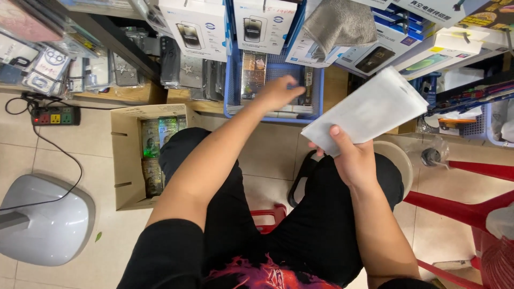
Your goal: The person is removing screen protectors from their protective sleeves, inspecting them for defects, and wiping them with a microfiber cloth before placing them in a basket.
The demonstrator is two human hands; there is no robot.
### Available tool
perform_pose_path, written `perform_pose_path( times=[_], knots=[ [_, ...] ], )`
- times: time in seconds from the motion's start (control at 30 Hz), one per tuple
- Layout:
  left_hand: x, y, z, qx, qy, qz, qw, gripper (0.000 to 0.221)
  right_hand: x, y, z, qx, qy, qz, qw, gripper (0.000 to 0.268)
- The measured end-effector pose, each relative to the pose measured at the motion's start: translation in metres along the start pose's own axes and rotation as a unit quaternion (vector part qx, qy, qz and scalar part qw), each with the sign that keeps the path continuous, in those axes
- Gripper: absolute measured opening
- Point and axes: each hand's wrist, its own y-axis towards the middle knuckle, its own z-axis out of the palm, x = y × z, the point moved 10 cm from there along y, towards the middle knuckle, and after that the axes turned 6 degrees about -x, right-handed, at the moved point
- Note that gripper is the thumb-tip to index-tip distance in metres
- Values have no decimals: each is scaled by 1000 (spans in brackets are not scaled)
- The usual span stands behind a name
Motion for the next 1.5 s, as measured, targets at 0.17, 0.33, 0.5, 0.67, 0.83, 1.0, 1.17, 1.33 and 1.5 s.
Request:
perform_pose_path(
  times=[0.17,0.33,0.5,0.67,0.83,1.0,1.17,1.33,1.5],
  knots=[
    [163,83,-67,-210,223,-151,940,36,0,4,-35,-68,-14,-6,998,16],
    [223,102,-88,-288,172,-239,911,76,-7,9,-54,-116,4,35,993,15],
    [186,81,-76,-225,132,-221,940,66,-8,19,-53,-96,0,53,994,18],
    [174,85,-72,-214,121,-171,954,47,-14,19,-53,-79,-15,52,995,19],
    [139,61,-78,-272,-16,-149,950,42,-10,15,-45,-65,-41,41,996,18],
    [97,21,-60,-275,-65,-160,946,78,-3,9,-26,-32,-33,37,998,18],
    [41,-44,-18,-255,-61,-185,947,69,-1,-2,-17,-35,-40,53,997,19],
    [-7,-85,-3,-162,-94,-95,978,28,-8,-8,-17,-17,-117,87,989,24],
    [-57,-153,-27,-86,-191,-51,977,67,-16,-17,-13,12,-158,75,985,24]
  ],
)
